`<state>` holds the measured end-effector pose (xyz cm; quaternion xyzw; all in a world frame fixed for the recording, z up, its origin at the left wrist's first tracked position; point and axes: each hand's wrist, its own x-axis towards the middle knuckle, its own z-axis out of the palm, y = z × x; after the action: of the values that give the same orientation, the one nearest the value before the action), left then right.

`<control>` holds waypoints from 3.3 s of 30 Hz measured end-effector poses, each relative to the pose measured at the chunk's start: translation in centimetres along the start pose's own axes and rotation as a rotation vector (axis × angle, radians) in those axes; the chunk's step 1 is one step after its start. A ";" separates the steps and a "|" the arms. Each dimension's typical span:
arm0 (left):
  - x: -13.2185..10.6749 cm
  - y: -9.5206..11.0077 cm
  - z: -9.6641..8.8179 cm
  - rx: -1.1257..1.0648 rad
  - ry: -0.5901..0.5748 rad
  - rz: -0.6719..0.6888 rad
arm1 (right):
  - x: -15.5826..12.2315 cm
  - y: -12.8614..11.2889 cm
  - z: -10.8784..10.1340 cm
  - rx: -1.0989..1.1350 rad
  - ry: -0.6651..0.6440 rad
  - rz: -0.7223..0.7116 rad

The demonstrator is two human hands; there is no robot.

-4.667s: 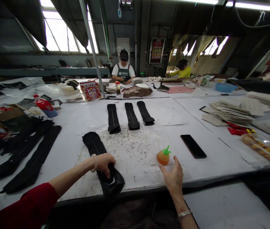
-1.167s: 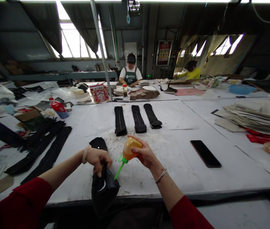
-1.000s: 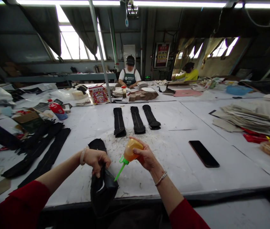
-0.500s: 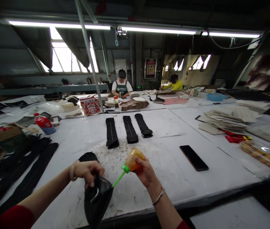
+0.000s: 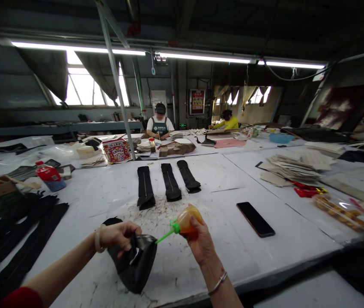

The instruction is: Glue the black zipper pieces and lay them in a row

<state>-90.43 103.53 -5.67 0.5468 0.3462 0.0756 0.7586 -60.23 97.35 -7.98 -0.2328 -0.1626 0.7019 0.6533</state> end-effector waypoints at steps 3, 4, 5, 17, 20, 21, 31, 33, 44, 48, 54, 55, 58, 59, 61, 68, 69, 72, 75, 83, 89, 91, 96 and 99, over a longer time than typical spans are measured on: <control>0.2 0.2 0.1 -0.009 0.002 0.021 | -0.1 -0.2 0.0 0.001 0.012 -0.027; 0.2 0.2 0.2 -0.010 0.001 0.030 | -0.2 -0.2 0.0 0.005 0.017 -0.033; 0.3 0.3 0.2 -0.011 0.001 0.041 | -0.2 -0.3 -0.1 0.008 0.022 -0.037; 0.8 0.6 0.4 -0.050 0.047 0.111 | -1.3 -1.0 -0.2 -0.059 0.022 -0.111; 0.8 0.8 0.4 -0.065 0.054 0.123 | -1.5 -1.1 -0.2 -0.042 0.040 -0.111; 0.9 0.9 0.4 -0.068 0.055 0.125 | -1.6 -1.2 -0.2 -0.035 0.045 -0.111; 1.5 1.3 0.2 -0.082 0.111 0.137 | -2.1 -0.8 -0.6 0.002 0.066 -0.147; 1.5 1.7 0.3 -0.067 0.124 0.146 | -2.3 -0.6 -0.6 0.024 0.076 -0.154; 0.8 4.5 0.9 -0.005 0.218 0.151 | -2.9 0.6 0.4 0.214 0.099 -0.074; -0.6 8.2 1.9 0.063 0.263 0.082 | -3.2 -0.6 1.5 0.327 0.099 -0.042; -2.0 11.6 4.4 0.110 0.312 0.000 | -2.6 -3.0 2.1 0.410 0.196 -0.170; -1.8 11.5 4.7 0.094 0.325 0.010 | -2.5 -3.2 2.2 0.415 0.215 -0.203; -0.9 10.4 4.9 0.027 0.372 0.057 | -2.2 -3.4 2.1 0.396 0.253 -0.310; -0.5 10.0 4.9 0.008 0.387 0.075 | -2.1 -3.3 2.0 0.374 0.260 -0.340; 0.1 9.4 4.9 -0.019 0.410 0.098 | -2.0 -3.0 1.7 0.317 0.268 -0.387; 1.5 8.2 5.0 -0.075 0.449 0.110 | -1.2 -2.2 0.7 0.203 0.291 -0.482; 1.6 8.1 5.0 -0.085 0.457 0.113 | -1.1 -2.1 0.6 0.195 0.294 -0.490; 2.0 7.7 5.1 -0.118 0.496 0.122 | -1.1 -1.9 0.4 0.161 0.298 -0.515; 2.2 7.5 5.2 -0.152 0.537 0.131 | -1.2 -1.8 0.3 0.140 0.308 -0.527; 2.7 6.8 5.3 -0.184 0.546 0.134 | -1.9 -1.8 1.0 0.080 0.312 -0.518; 3.0 7.2 5.9 -0.203 0.579 0.119 | -2.4 -1.6 1.3 -0.006 0.319 -0.545; 3.0 7.3 6.1 -0.210 0.586 0.114 | -2.5 -1.5 1.4 -0.029 0.324 -0.551; 3.2 7.2 6.2 -0.218 0.591 0.114 | -2.8 -1.3 1.7 -0.087 0.338 -0.553; 3.4 7.2 6.2 -0.224 0.602 0.119 | -2.9 -0.9 1.6 -0.129 0.342 -0.562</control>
<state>-82.25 103.19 0.15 0.4324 0.5120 0.3157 0.6717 -60.19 94.68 -5.81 -0.3340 -0.1527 0.4332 0.8231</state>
